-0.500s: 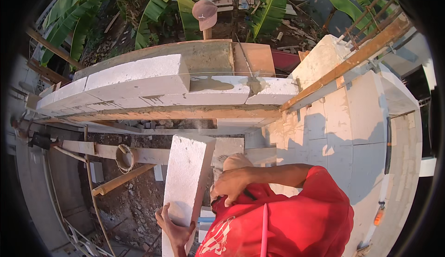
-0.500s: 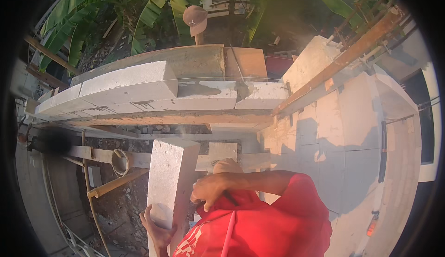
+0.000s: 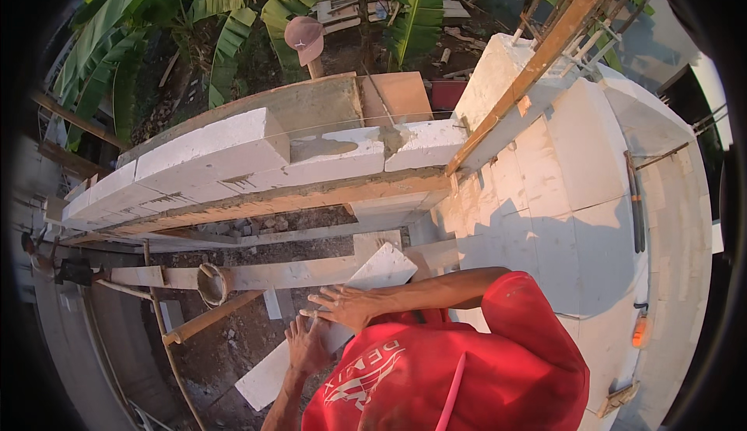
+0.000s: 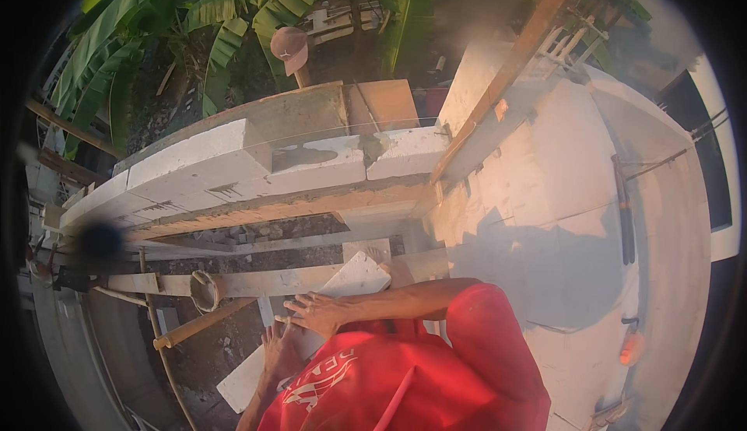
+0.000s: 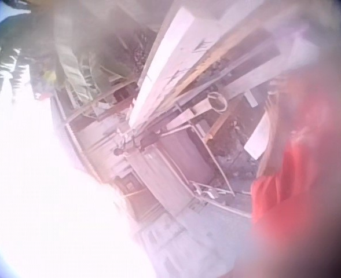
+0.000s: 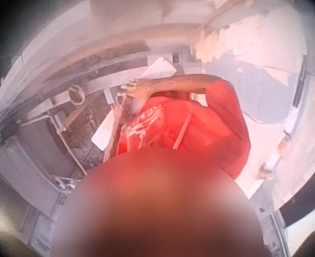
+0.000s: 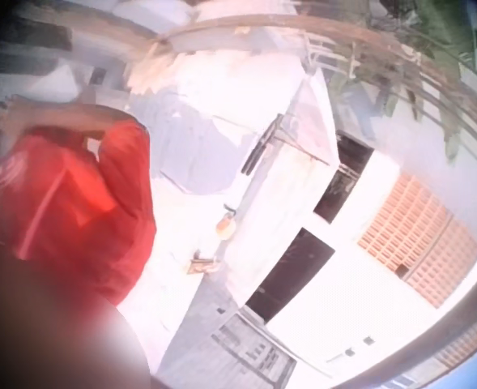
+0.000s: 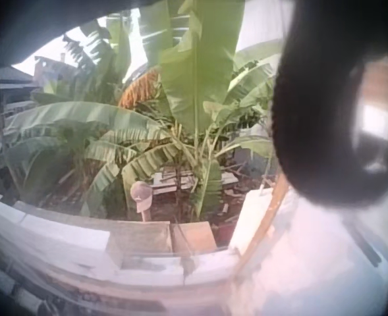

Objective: The person places white blocks onto a curved wall structure, applies mortar with a trowel, and taps the blocks into alignment. The person repeatedly scoops mortar, spreads it on the blocks, and adjusts their position along the scaffolding.

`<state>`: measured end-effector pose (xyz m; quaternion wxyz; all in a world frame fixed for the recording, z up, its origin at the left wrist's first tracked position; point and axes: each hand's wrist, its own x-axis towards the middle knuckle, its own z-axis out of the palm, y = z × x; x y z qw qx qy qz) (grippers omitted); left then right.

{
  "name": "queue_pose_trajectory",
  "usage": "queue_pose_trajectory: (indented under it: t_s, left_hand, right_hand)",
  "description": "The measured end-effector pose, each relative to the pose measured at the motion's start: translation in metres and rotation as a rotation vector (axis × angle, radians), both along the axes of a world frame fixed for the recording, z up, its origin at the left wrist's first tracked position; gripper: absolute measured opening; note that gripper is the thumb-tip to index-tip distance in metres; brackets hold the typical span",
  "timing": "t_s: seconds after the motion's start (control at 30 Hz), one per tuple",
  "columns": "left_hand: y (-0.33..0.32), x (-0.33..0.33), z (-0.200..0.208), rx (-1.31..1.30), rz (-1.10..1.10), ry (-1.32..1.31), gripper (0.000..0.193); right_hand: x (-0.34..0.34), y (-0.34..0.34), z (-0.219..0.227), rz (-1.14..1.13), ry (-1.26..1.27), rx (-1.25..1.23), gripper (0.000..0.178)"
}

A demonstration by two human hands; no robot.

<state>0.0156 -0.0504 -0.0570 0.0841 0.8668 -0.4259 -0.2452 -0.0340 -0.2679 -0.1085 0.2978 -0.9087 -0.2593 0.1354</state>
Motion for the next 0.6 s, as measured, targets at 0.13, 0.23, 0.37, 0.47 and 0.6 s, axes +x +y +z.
queue_pose_trajectory:
  t_s: [0.13,0.23,0.37,0.47,0.6]
  left_hand:
    - [-0.010,0.012,-0.004,-0.054,-0.005,-0.017,0.086]
    - [-0.026,0.021,-0.009,-0.155,-0.051,-0.103,0.084]
    - [-0.037,0.028,-0.003,-0.313,-0.033,0.030,0.088]
    - [-0.018,0.038,-0.001,-0.373,0.033,0.112,0.102]
    - [0.017,0.035,-0.047,-0.055,0.106,0.047,0.122]
  right_hand:
    - [0.006,-0.018,0.012,0.023,0.021,-0.111,0.126]
    - [0.009,-0.034,0.022,0.020,0.053,-0.141,0.118]
    - [0.006,-0.044,0.035,-0.010,-0.104,-0.219,0.107]
    - [0.007,-0.057,0.050,0.008,-0.122,-0.342,0.099]
    - [0.013,-0.080,0.061,0.057,-0.007,-0.444,0.101]
